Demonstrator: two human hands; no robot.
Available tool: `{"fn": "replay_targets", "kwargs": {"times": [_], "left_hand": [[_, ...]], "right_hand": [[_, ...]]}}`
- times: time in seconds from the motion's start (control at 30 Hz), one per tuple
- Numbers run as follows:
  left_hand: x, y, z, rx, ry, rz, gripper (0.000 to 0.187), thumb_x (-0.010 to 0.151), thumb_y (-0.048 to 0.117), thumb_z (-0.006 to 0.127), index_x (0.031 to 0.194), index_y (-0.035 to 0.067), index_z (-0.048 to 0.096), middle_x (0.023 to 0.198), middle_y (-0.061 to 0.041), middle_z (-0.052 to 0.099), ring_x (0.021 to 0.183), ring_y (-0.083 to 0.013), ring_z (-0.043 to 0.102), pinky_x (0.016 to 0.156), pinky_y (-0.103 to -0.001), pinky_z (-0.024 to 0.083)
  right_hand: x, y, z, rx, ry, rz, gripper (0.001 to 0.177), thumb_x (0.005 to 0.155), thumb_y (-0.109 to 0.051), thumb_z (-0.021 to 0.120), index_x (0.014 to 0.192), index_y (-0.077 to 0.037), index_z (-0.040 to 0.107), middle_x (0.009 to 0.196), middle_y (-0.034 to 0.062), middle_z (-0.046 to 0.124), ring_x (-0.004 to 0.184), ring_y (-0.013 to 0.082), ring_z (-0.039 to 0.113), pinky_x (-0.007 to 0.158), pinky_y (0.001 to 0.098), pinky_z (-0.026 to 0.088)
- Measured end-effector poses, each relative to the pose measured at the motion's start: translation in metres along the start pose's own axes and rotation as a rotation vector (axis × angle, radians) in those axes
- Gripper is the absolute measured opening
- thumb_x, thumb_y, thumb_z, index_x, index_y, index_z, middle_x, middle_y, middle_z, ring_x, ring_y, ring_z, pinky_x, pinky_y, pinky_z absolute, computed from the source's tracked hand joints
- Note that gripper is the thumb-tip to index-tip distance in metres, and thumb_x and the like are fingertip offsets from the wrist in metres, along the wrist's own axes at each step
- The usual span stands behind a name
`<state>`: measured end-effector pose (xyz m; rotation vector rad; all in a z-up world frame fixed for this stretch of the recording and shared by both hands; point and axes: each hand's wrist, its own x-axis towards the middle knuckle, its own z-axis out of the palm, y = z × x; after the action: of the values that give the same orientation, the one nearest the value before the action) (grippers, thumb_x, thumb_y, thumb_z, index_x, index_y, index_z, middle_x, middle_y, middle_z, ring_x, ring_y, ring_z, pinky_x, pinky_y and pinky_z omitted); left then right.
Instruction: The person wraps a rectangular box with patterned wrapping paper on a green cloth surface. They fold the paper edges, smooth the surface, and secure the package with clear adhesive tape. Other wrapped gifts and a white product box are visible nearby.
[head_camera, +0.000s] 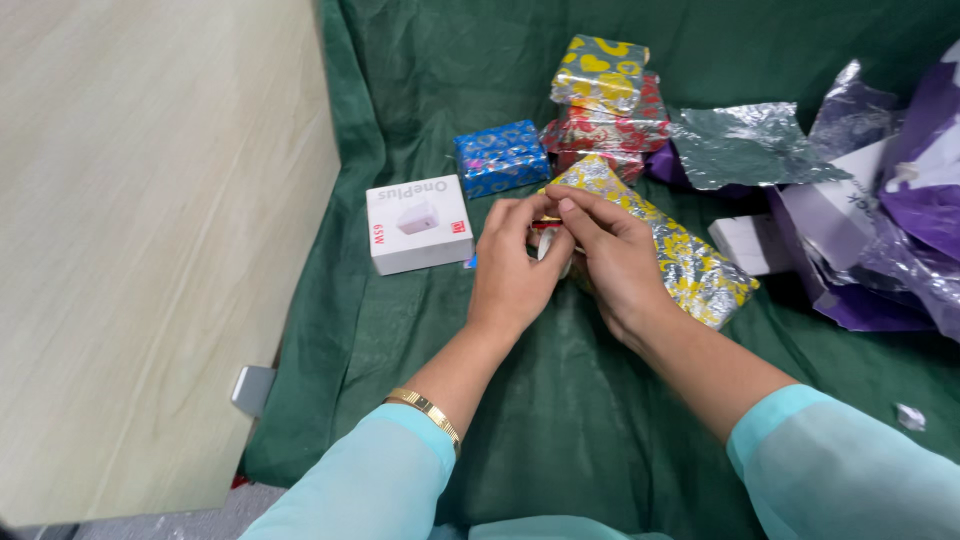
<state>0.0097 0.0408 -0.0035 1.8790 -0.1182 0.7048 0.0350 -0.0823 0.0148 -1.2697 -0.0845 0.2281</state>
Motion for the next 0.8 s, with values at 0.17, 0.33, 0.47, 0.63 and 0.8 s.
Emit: {"fn": "replay_targets", "kwargs": {"times": [0.17,0.33,0.47,0.63,0.8], "left_hand": [[0.011,0.023,0.036,-0.232,0.060,-0.134,0.035,0.090,0.024,0.074,0.115,0.001,0.063,0.103,-0.010,0.067,0.077,-0.0142,0.068,0.065,-0.029,0.058],[0.026,0.025,0.063,-0.464,0.060,-0.330,0.032,0.092,0.029,0.072,0.108,0.002,0.068,0.092,-0.006,0.075,0.073,-0.0090,0.071,0.062,-0.027,0.058],[0.032,0.018,0.074,-0.460,0.083,-0.340,0.037,0.093,0.035,0.071,0.106,0.001,0.068,0.091,-0.007,0.074,0.071,-0.0090,0.071,0.060,-0.026,0.058],[0.037,0.011,0.087,-0.601,-0.038,-0.508,0.041,0.093,0.038,0.072,0.110,0.001,0.068,0.088,-0.010,0.071,0.069,-0.0118,0.066,0.059,-0.026,0.053],[0.025,0.005,0.097,-0.567,-0.019,-0.617,0.042,0.088,0.039,0.073,0.111,0.004,0.069,0.093,-0.007,0.075,0.078,-0.0106,0.072,0.067,-0.026,0.058]], "right_hand": [[-0.002,-0.024,-0.025,0.017,0.086,-0.080,0.037,0.107,-0.020,0.054,0.138,-0.003,0.064,0.119,0.0057,0.076,0.087,0.0075,0.061,0.074,0.0232,0.051],[-0.007,-0.031,-0.058,0.058,0.236,-0.169,0.032,0.105,-0.016,0.055,0.133,0.000,0.058,0.110,0.0071,0.075,0.092,0.0086,0.068,0.077,0.0206,0.056],[-0.003,-0.040,-0.080,0.074,0.370,-0.292,0.028,0.105,-0.022,0.051,0.126,-0.004,0.057,0.081,0.0034,0.063,0.074,0.0132,0.067,0.057,0.0241,0.046],[0.003,-0.034,-0.084,-0.121,0.223,-0.053,0.036,0.100,-0.030,0.061,0.130,-0.009,0.062,0.075,-0.0038,0.053,0.060,0.0053,0.046,0.052,0.0235,0.039],[-0.003,-0.021,-0.090,-0.274,0.013,0.093,0.041,0.098,-0.035,0.063,0.125,-0.005,0.068,0.079,-0.0051,0.061,0.060,0.0035,0.046,0.052,0.0230,0.036]]}}
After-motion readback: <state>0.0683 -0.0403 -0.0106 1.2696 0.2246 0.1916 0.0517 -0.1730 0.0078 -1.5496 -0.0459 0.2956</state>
